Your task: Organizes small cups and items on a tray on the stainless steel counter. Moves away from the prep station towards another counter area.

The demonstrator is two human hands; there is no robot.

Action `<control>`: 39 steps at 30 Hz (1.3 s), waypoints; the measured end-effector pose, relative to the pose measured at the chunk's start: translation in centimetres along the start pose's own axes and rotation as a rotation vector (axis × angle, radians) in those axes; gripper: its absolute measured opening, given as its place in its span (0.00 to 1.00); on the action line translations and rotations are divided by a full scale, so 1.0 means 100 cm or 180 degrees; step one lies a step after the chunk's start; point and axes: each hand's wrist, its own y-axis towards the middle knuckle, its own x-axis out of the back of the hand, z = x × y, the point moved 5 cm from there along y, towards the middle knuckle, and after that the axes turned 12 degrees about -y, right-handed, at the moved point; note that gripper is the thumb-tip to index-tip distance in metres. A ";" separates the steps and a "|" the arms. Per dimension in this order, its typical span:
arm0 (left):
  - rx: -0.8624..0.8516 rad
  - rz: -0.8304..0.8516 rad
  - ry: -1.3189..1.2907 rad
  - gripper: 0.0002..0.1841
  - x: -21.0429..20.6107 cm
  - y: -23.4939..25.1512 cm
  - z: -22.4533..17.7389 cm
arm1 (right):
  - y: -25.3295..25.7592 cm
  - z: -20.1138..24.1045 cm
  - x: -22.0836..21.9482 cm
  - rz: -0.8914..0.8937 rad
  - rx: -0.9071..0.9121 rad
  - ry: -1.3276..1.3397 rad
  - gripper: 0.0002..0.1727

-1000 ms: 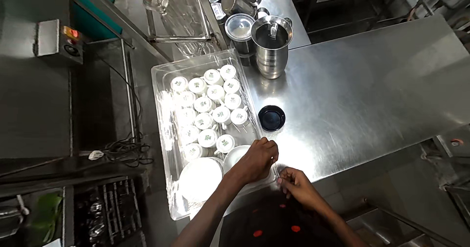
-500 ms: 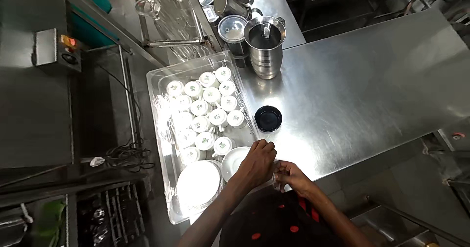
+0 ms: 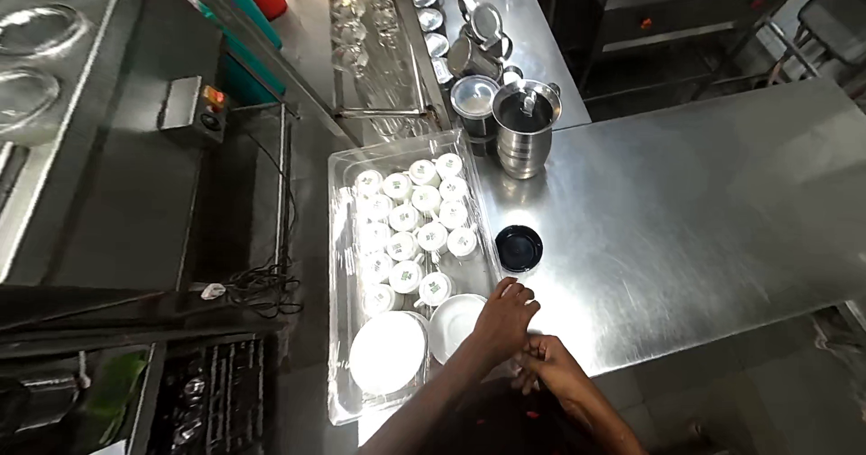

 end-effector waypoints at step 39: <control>0.1059 -0.2437 -0.1034 0.15 0.138 -0.001 0.114 | 0.082 0.069 -0.026 -0.1926 0.0906 -0.4052 0.50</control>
